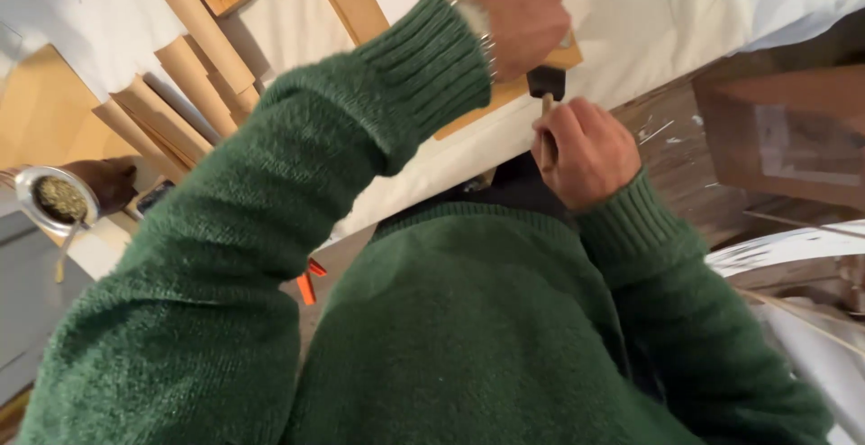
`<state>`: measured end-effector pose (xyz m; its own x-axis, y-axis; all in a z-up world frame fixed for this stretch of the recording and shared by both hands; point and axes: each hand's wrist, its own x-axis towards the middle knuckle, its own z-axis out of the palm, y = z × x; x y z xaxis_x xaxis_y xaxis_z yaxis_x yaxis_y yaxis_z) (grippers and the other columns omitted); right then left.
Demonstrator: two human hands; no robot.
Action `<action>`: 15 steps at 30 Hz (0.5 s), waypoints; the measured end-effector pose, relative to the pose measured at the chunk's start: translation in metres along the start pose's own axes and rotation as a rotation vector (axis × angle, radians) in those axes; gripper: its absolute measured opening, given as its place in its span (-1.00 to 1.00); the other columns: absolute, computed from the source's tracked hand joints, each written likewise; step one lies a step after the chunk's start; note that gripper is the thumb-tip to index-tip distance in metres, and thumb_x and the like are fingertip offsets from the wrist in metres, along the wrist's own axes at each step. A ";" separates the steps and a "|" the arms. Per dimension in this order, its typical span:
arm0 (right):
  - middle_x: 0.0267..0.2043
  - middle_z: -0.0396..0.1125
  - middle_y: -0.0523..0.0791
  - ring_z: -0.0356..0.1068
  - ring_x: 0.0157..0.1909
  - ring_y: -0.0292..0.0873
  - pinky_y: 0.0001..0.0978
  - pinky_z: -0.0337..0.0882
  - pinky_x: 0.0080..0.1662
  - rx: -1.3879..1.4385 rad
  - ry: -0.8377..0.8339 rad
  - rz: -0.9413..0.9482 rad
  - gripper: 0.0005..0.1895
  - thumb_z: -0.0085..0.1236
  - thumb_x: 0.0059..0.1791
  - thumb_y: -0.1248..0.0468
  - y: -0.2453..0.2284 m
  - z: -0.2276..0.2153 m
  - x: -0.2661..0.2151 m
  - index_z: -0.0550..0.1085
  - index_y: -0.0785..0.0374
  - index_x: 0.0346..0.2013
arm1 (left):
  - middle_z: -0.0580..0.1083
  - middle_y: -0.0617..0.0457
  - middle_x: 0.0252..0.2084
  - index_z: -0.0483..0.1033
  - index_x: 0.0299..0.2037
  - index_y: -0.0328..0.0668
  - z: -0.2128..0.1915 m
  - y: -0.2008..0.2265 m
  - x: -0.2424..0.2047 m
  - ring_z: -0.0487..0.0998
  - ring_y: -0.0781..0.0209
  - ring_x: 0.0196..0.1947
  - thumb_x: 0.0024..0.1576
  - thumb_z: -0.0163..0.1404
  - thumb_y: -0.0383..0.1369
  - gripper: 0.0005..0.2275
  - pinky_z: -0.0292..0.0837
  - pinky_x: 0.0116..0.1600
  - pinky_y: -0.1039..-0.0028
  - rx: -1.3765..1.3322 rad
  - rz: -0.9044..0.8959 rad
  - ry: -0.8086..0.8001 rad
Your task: Assembling a picture frame by applying adhesive strips and positioning frame components on a glass surface.
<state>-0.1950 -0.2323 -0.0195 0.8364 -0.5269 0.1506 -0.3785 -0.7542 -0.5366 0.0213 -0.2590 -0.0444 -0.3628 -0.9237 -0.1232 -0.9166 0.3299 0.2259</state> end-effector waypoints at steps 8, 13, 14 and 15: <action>-0.43 0.26 -0.07 0.37 -0.33 0.05 -0.11 0.39 -0.31 0.596 -0.294 -0.140 -0.79 0.17 -0.29 0.40 -0.053 0.071 0.001 0.33 0.16 -0.46 | 0.51 -0.13 -0.22 0.64 -0.43 -0.27 0.015 -0.015 0.018 0.57 -0.01 -0.22 0.05 0.12 -0.39 -0.89 0.50 -0.25 0.16 -0.036 0.119 -0.022; -0.41 0.29 -0.09 0.39 -0.35 0.03 -0.12 0.42 -0.31 0.485 -0.197 0.055 -0.84 0.20 -0.11 0.40 -0.041 0.036 0.014 0.37 0.22 -0.36 | 0.51 -0.13 -0.21 0.63 -0.42 -0.27 0.012 -0.026 0.023 0.58 -0.02 -0.23 0.05 0.12 -0.39 -0.89 0.51 -0.26 0.16 -0.048 0.124 -0.049; -0.42 0.33 -0.12 0.43 -0.37 0.00 -0.14 0.43 -0.33 0.412 -0.172 0.160 -0.84 0.23 -0.10 0.38 -0.031 0.028 0.014 0.38 0.19 -0.38 | 0.51 -0.14 -0.21 0.63 -0.42 -0.27 0.011 -0.029 0.021 0.58 -0.02 -0.23 0.05 0.11 -0.39 -0.89 0.51 -0.26 0.16 -0.046 0.119 -0.054; -0.42 0.33 -0.12 0.43 -0.37 0.00 -0.14 0.43 -0.33 0.414 -0.172 0.157 -0.84 0.23 -0.10 0.38 -0.028 0.033 0.014 0.38 0.19 -0.38 | 0.51 -0.14 -0.21 0.63 -0.42 -0.27 0.011 -0.032 0.020 0.58 -0.02 -0.23 0.05 0.11 -0.39 -0.89 0.51 -0.26 0.16 -0.045 0.114 -0.060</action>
<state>-0.1597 -0.2052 -0.0296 0.8487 -0.5229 -0.0798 -0.3447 -0.4323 -0.8333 0.0411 -0.2856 -0.0645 -0.4748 -0.8670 -0.1513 -0.8609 0.4218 0.2845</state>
